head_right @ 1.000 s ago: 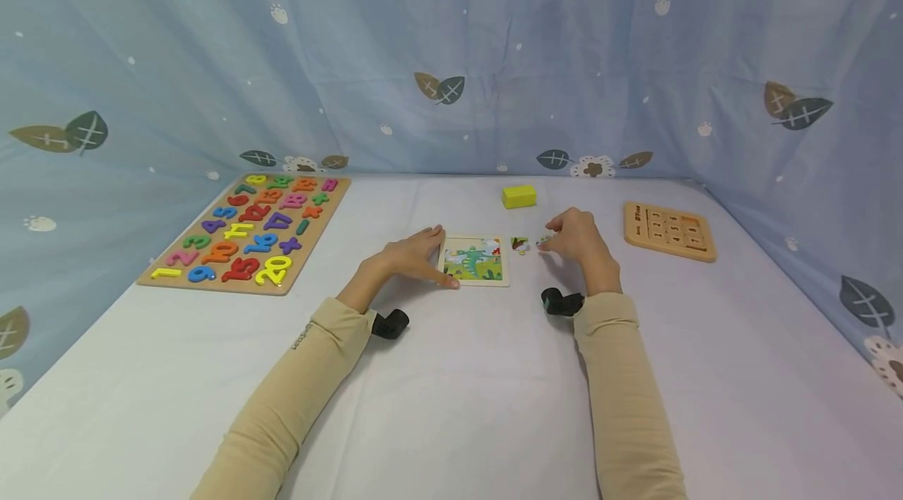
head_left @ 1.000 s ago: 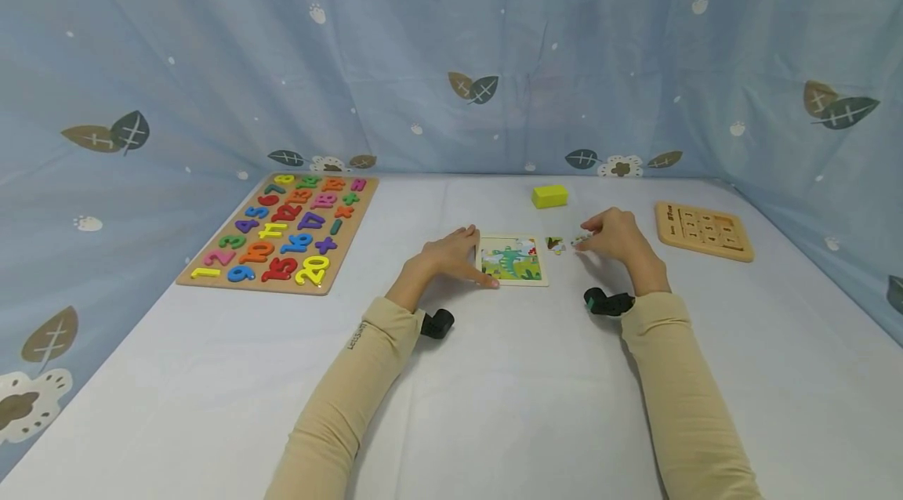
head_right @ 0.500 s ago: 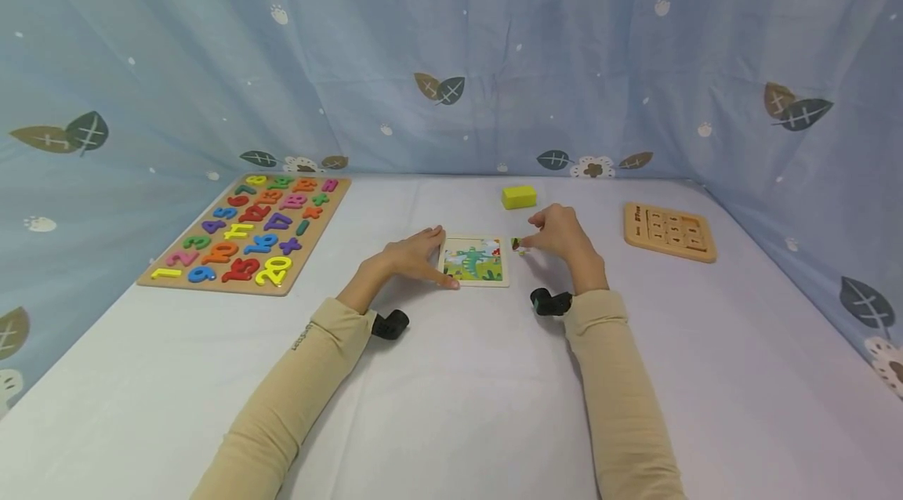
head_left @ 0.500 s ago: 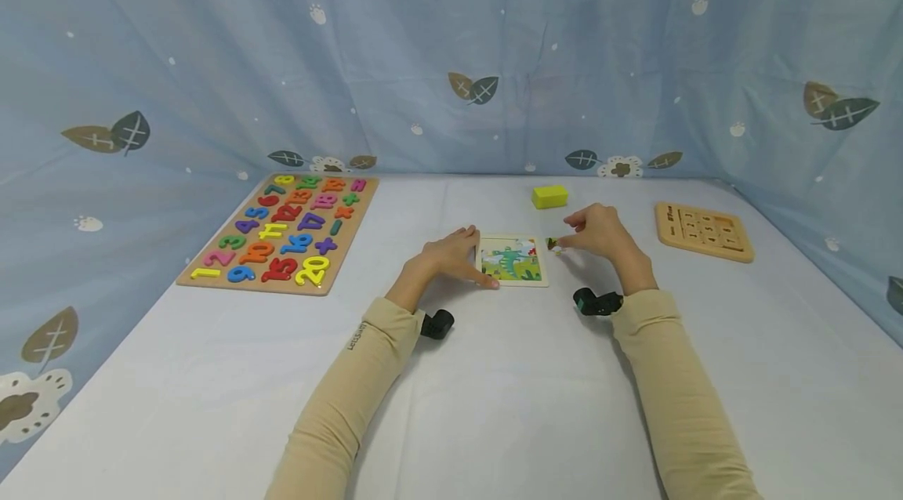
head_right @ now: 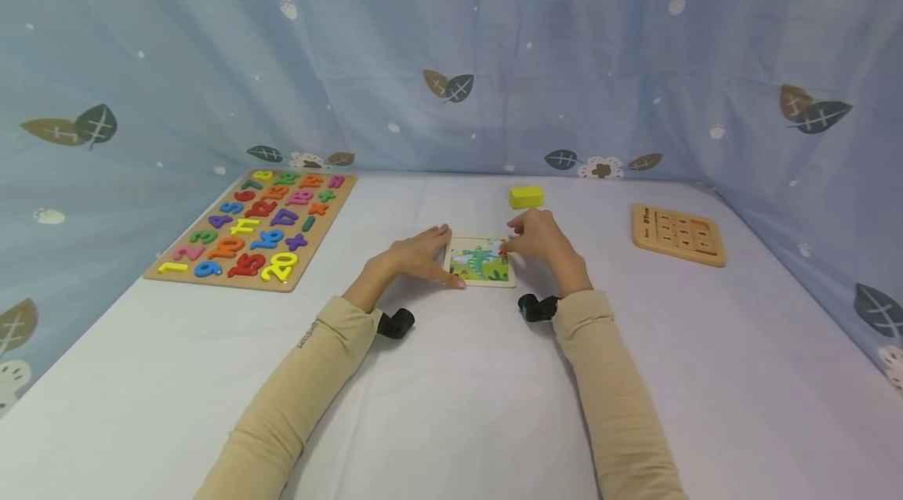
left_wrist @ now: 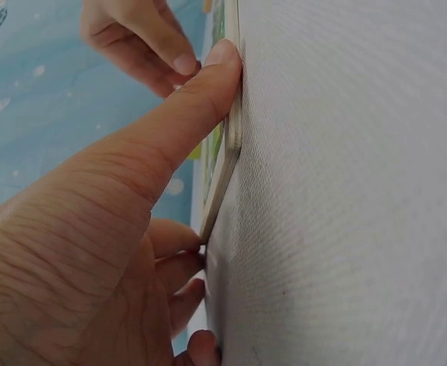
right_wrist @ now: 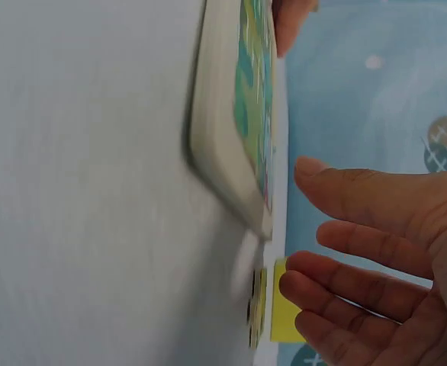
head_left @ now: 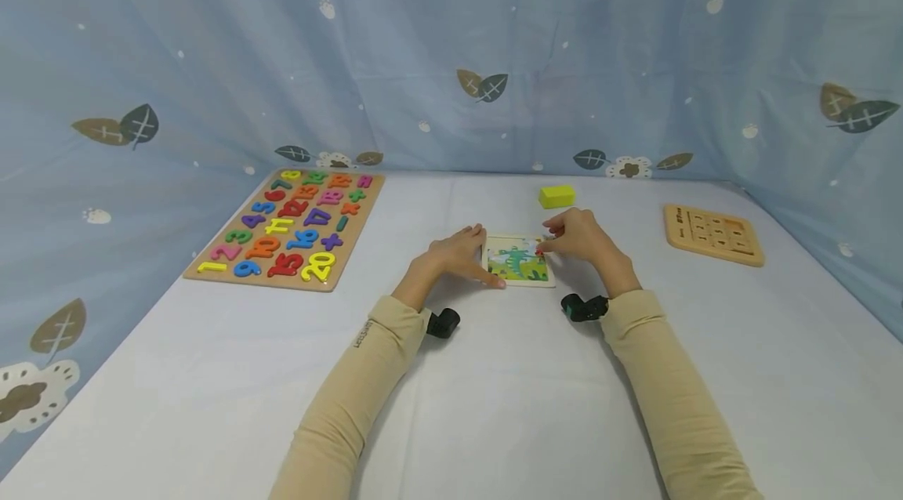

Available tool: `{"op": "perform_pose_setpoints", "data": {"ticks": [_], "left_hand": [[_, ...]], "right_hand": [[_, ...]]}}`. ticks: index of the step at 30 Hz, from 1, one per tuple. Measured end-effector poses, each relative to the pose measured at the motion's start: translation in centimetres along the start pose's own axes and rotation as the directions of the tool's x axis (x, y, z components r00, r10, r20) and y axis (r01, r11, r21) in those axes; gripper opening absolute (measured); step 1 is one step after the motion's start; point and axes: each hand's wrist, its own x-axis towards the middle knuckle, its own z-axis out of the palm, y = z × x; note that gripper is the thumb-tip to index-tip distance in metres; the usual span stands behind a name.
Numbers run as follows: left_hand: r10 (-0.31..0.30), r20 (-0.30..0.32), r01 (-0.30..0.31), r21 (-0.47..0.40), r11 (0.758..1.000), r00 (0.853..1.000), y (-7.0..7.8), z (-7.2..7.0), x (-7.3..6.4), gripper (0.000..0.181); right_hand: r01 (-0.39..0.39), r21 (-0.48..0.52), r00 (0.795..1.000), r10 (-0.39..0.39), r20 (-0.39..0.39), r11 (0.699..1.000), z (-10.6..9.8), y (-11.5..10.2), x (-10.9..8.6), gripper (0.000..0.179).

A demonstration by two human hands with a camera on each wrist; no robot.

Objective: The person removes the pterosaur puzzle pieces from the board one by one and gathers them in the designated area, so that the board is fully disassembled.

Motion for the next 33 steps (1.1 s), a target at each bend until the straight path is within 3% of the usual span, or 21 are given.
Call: {"op": "perform_pose_setpoints", "data": {"ticks": [7, 15, 25, 33], "left_hand": [[-0.003, 0.002, 0.003, 0.014, 1.0, 1.0, 0.0, 0.0, 0.1, 0.113], [-0.003, -0.002, 0.003, 0.012, 1.0, 1.0, 0.1, -0.1, -0.1, 0.113], [-0.001, -0.001, 0.001, 0.032, 0.999, 1.0, 0.3, -0.3, -0.1, 0.112], [-0.01, 0.007, 0.009, 0.013, 1.0, 1.0, 0.2, -0.2, -0.2, 0.112]], "right_hand": [[0.036, 0.003, 0.999, -0.036, 0.013, 0.999, 0.9, -0.7, 0.3, 0.05], [0.011, -0.051, 0.999, -0.009, 0.053, 0.999, 1.4, -1.1, 0.7, 0.035], [0.086, -0.05, 0.994, -0.082, 0.076, 0.995, 1.2, -0.7, 0.5, 0.033], [0.181, -0.129, 0.981, -0.169, 0.099, 0.975, 1.5, -0.5, 0.6, 0.029]]}}
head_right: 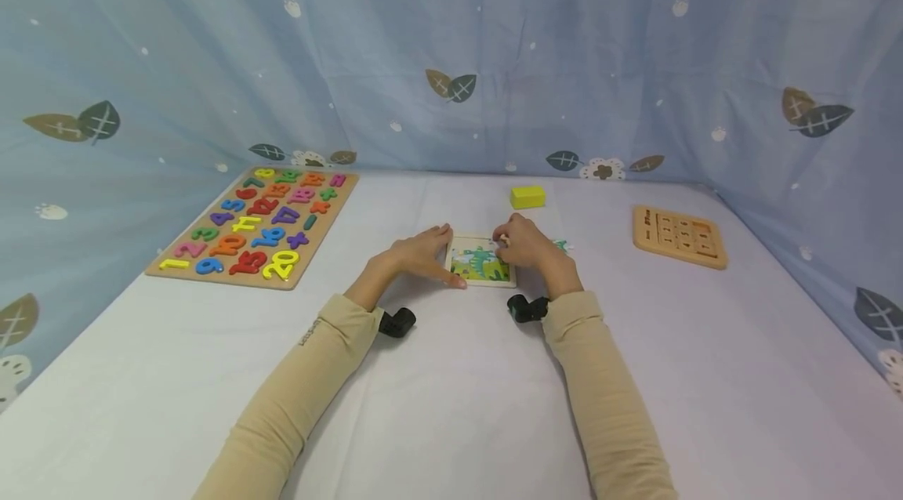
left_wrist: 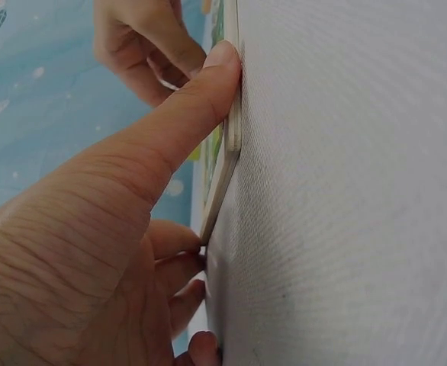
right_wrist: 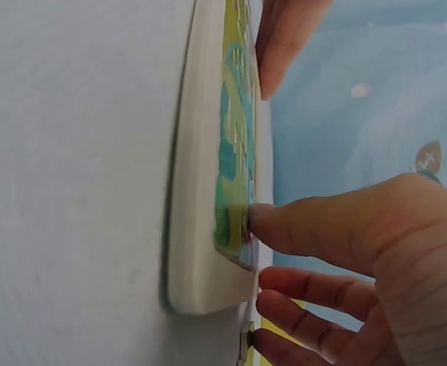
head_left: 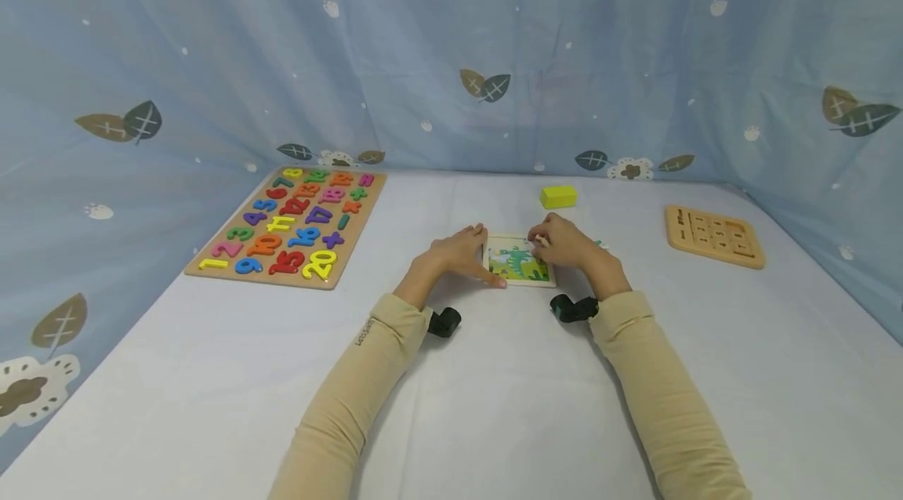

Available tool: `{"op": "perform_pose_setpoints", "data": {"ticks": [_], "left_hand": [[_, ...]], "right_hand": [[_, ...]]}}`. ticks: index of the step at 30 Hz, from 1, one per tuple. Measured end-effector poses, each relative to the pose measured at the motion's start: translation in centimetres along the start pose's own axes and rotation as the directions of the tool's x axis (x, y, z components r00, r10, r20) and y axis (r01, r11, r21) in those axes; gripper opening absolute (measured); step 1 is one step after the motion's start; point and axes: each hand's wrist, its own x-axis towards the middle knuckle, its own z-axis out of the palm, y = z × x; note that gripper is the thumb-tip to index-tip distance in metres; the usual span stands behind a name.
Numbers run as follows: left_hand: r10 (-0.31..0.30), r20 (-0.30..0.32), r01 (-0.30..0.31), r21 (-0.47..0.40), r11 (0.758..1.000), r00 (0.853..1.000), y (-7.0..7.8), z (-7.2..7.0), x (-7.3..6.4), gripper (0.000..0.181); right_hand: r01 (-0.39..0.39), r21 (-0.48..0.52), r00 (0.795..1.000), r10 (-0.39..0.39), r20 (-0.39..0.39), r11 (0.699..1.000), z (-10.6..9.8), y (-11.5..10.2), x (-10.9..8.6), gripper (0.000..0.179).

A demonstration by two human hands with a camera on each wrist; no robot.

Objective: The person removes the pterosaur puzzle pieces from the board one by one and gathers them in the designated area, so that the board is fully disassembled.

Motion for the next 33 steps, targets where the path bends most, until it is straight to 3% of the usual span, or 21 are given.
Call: {"op": "perform_pose_setpoints", "data": {"ticks": [10, 20, 27, 33], "left_hand": [[0.005, -0.011, -0.005, 0.003, 1.0, 1.0, -0.12, -0.2, 0.1, 0.112], [0.012, -0.015, -0.012, 0.009, 1.0, 1.0, 0.06, -0.3, 0.17, 0.112], [0.004, -0.009, -0.004, 0.008, 1.0, 1.0, -0.04, -0.05, 0.24, 0.113], [0.001, -0.006, -0.001, -0.003, 1.0, 1.0, -0.07, 0.11, 0.21, 0.113]], "right_hand": [[0.046, -0.016, 0.999, -0.046, -0.024, 0.999, 0.03, -0.36, -0.01, 0.032], [-0.005, 0.0, 0.999, 0.005, -0.044, 1.0, 0.28, -0.22, 0.3, 0.035], [0.054, 0.045, 0.997, -0.051, -0.064, 0.998, 0.22, -0.39, 0.09, 0.042], [0.01, 0.075, 0.999, -0.008, -0.038, 0.997, 0.09, -0.75, 0.05, 0.04]]}}
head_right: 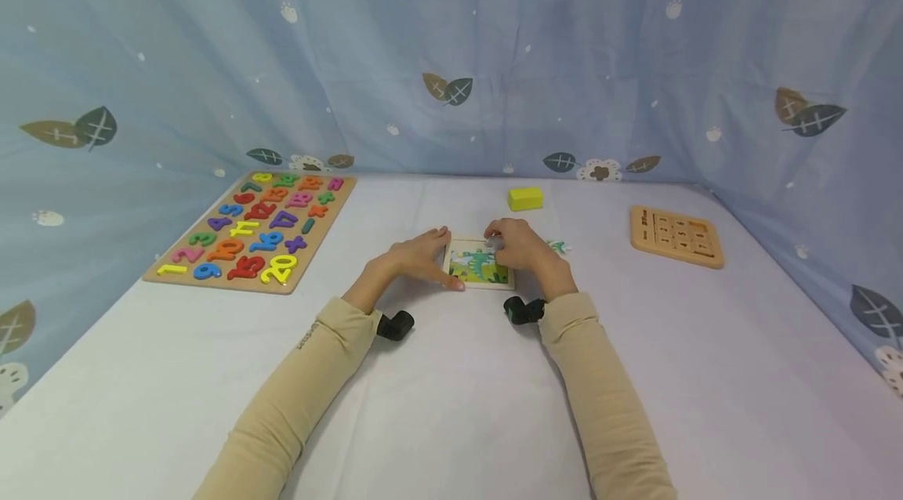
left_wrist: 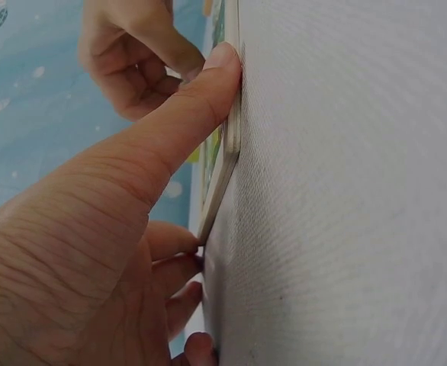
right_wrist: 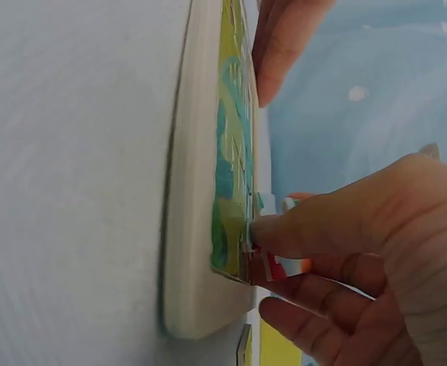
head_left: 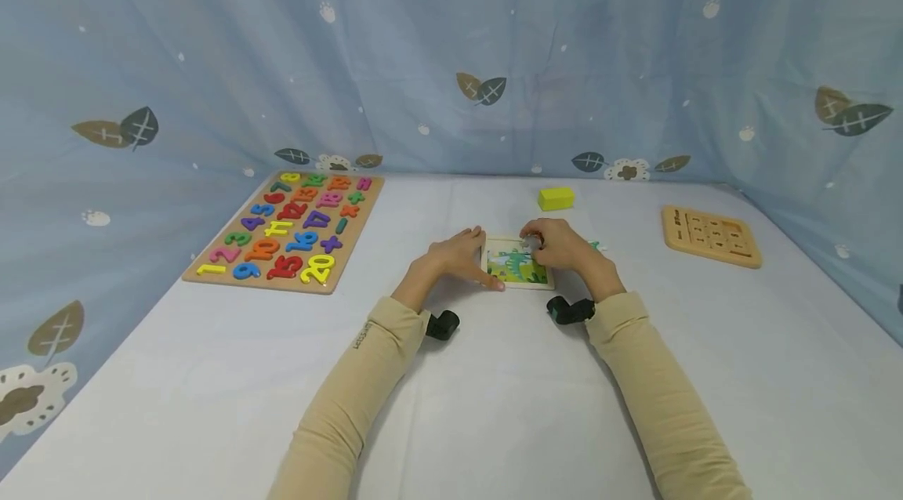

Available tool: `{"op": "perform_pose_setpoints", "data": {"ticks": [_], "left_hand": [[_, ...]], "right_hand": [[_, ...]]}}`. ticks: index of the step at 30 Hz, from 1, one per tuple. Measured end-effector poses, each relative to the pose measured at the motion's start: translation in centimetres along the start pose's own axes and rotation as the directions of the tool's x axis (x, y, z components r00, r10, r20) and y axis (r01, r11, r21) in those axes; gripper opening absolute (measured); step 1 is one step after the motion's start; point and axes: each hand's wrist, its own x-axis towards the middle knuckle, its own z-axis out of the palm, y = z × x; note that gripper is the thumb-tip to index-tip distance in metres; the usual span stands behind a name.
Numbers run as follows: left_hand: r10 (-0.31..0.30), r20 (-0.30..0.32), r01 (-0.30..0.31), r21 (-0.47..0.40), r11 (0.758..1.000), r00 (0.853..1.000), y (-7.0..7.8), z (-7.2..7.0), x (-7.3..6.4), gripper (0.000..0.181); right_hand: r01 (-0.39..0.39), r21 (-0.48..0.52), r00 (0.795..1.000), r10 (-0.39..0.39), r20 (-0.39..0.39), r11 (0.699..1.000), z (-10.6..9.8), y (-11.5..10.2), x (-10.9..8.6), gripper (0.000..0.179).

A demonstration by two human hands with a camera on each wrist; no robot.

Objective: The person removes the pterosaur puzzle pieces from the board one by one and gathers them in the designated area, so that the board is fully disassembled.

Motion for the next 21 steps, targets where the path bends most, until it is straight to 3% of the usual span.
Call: {"op": "perform_pose_setpoints", "data": {"ticks": [11, 21], "left_hand": [[-0.002, -0.004, 0.002, 0.003, 1.0, 1.0, 0.12, 0.05, -0.02, 0.112], [0.004, -0.004, -0.004, 0.008, 1.0, 1.0, 0.03, 0.2, -0.1, 0.112]], "right_hand": [[-0.01, -0.088, 0.995, 0.001, -0.101, 0.996, 0.08, 0.1, -0.4, 0.033], [-0.051, -0.168, 0.992, 0.03, -0.124, 0.984, -0.18, -0.72, -0.39, 0.034]]}}
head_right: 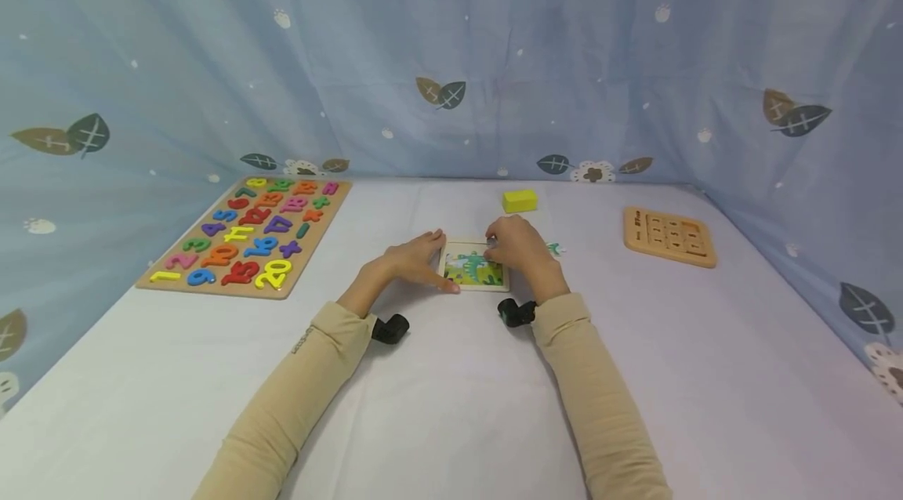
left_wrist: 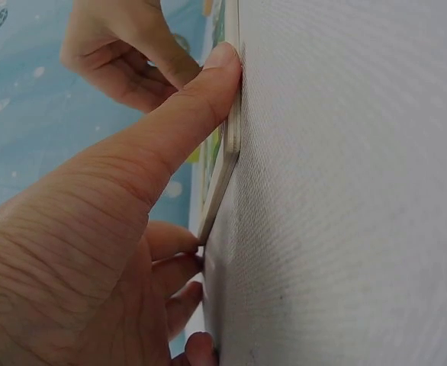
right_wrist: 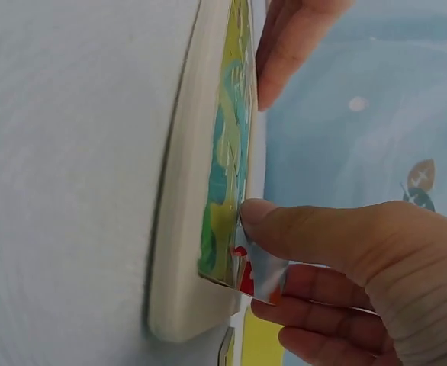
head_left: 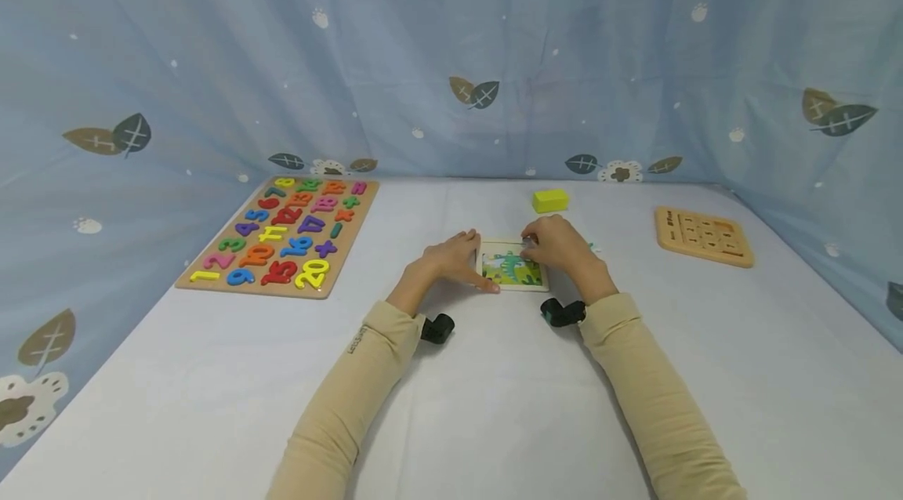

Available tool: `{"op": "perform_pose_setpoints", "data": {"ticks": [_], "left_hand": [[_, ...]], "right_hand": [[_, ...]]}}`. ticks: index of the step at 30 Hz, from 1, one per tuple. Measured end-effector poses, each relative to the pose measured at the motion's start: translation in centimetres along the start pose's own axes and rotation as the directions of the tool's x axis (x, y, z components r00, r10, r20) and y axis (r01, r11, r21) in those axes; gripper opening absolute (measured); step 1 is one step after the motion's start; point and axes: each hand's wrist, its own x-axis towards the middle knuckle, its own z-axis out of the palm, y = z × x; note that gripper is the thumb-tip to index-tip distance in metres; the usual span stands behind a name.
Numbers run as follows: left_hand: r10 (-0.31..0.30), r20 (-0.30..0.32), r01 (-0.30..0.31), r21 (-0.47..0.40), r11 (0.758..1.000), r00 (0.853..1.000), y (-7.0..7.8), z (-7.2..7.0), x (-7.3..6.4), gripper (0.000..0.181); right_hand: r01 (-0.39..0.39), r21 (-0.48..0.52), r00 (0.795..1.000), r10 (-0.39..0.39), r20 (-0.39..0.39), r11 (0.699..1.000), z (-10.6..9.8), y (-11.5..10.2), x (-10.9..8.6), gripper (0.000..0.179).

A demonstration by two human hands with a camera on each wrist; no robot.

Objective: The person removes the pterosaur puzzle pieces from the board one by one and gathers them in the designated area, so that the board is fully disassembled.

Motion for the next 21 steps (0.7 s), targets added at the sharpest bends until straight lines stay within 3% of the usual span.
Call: {"op": "perform_pose_setpoints", "data": {"ticks": [6, 11, 21], "left_hand": [[0.006, -0.001, -0.006, -0.002, 1.0, 1.0, 0.0, 0.2, 0.1, 0.112], [0.011, -0.002, -0.011, -0.014, 1.0, 1.0, 0.1, 0.0, -0.1, 0.112], [0.015, 0.009, -0.014, -0.033, 0.999, 1.0, -0.1, -0.2, -0.1, 0.113]], "right_hand": [[-0.001, -0.01, 0.997, 0.0, -0.071, 1.0, -0.2, 0.2, -0.4, 0.033], [0.011, 0.06, 0.99, -0.002, -0.144, 0.998, -1.2, 1.1, -0.8, 0.036], [-0.042, 0.177, 0.991, 0.063, -0.117, 0.983, -3.0, 3.4, -1.7, 0.035]]}}
